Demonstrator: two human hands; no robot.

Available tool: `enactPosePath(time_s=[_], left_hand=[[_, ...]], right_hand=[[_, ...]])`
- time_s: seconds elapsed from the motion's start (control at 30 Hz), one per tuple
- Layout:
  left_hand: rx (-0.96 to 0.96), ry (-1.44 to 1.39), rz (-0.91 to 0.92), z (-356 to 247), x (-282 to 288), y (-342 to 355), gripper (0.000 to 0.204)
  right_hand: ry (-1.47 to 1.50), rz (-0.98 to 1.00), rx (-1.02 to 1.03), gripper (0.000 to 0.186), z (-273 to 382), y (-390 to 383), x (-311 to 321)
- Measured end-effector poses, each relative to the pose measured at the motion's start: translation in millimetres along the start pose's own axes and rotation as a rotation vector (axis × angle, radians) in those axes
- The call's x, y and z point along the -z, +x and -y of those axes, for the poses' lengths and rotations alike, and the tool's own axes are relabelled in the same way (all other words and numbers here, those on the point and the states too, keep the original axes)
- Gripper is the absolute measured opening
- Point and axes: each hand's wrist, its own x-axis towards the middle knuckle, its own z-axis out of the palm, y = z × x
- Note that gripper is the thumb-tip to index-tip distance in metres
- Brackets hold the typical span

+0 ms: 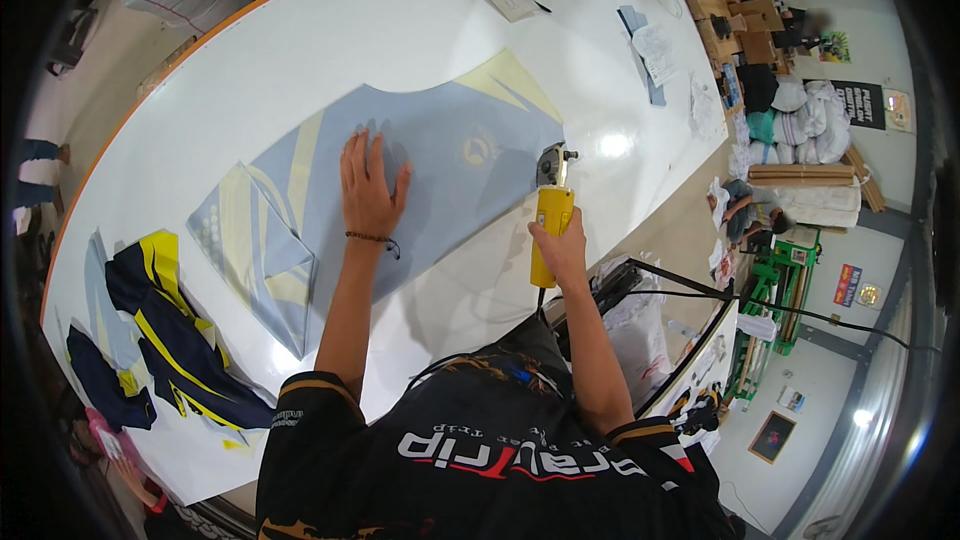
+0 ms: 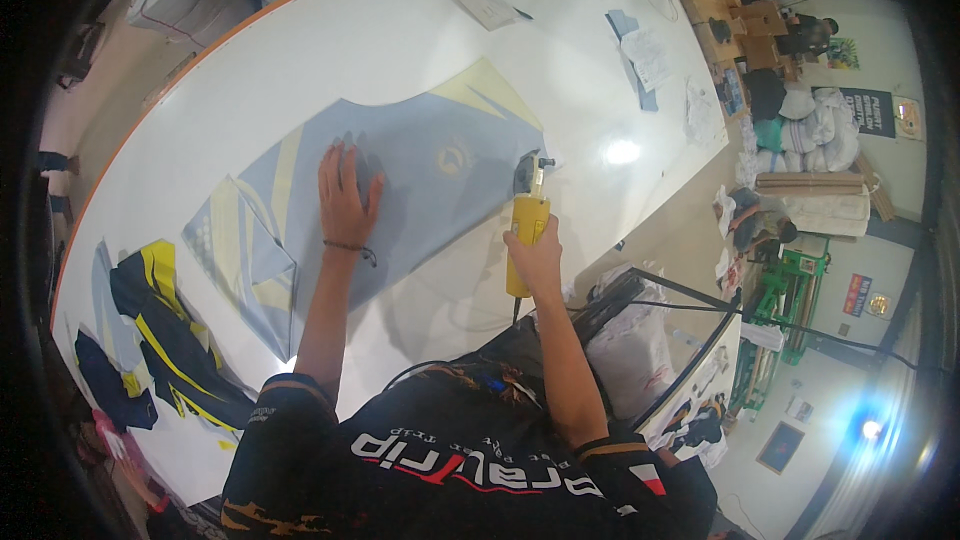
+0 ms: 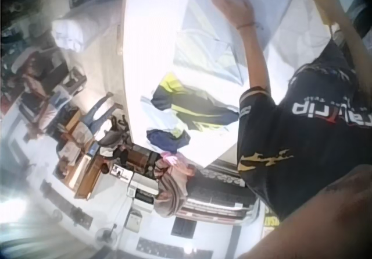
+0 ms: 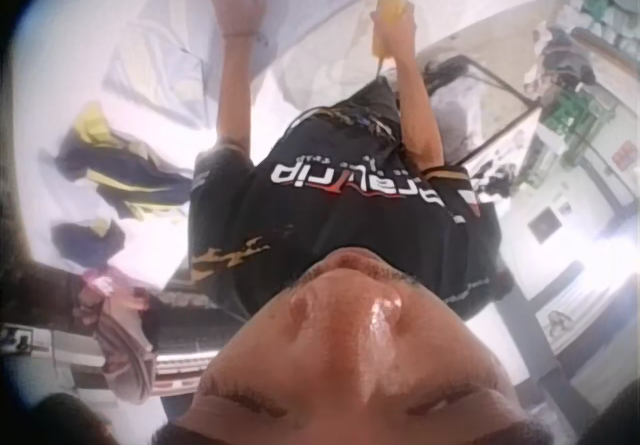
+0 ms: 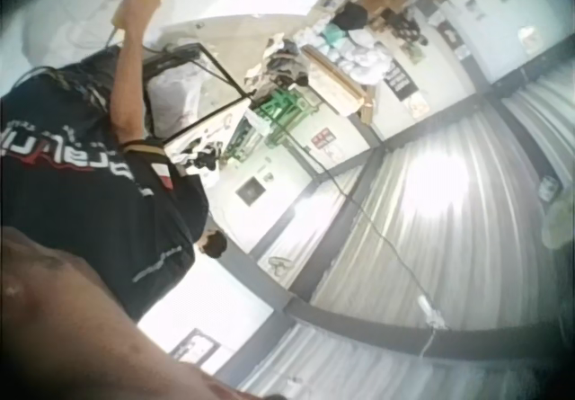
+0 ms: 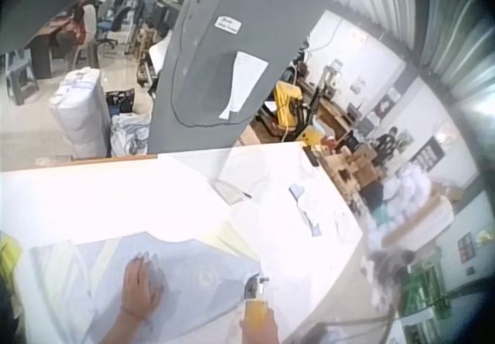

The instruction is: The person marks a pattern on a large sheet of fabric using a pen and template, then uses a yellow electric fabric cutter to cut along the marked lines. The person repeatedly lifts and repositions the fabric and template to align and cut multiple sections.

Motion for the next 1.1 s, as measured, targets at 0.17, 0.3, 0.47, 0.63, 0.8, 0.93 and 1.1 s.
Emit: enactPosePath(time_s=[0.17, 0.3, 0.47, 0.63, 0.8, 0.93, 1.1], left_hand=[[0.008, -0.019, -0.001, 1.4, 0.8, 0.1, 0.058], [0.016, -0.044, -0.004, 1.4, 1.2, 0.3, 0.058], [0.01, -0.044, -0.012, 2.7, 3.3, 2.0, 0.057], [0.039, -0.081, -0.019, 3.3, 3.3, 2.5, 0.057], [0.043, -0.074, -0.018, 5.1, 4.2, 1.9, 0.057], [0.041, -0.109, -0.023, 7.1, 4.3, 1.4, 0.057], [0.035, -0.135, -0.042, 7.5, 4.9, 2.0, 0.057]], right_hand=[[0.007, -0.019, -0.042, 0.062, 9.9, 5.9, -6.7], [0.026, -0.062, -0.011, 0.051, -2.4, 19.3, -16.3], [0.047, -0.118, 0.021, 0.051, -5.1, 30.3, -24.7], [0.104, -0.105, -0.092, 0.055, 13.6, 36.6, -27.4], [0.17, -0.12, -0.165, 0.054, 26.5, 45.2, -31.7], [0.156, -0.146, -0.184, 0.054, 26.4, 57.4, -34.1], [0.249, -0.176, -0.149, 0.046, 20.7, 75.6, -38.1]])
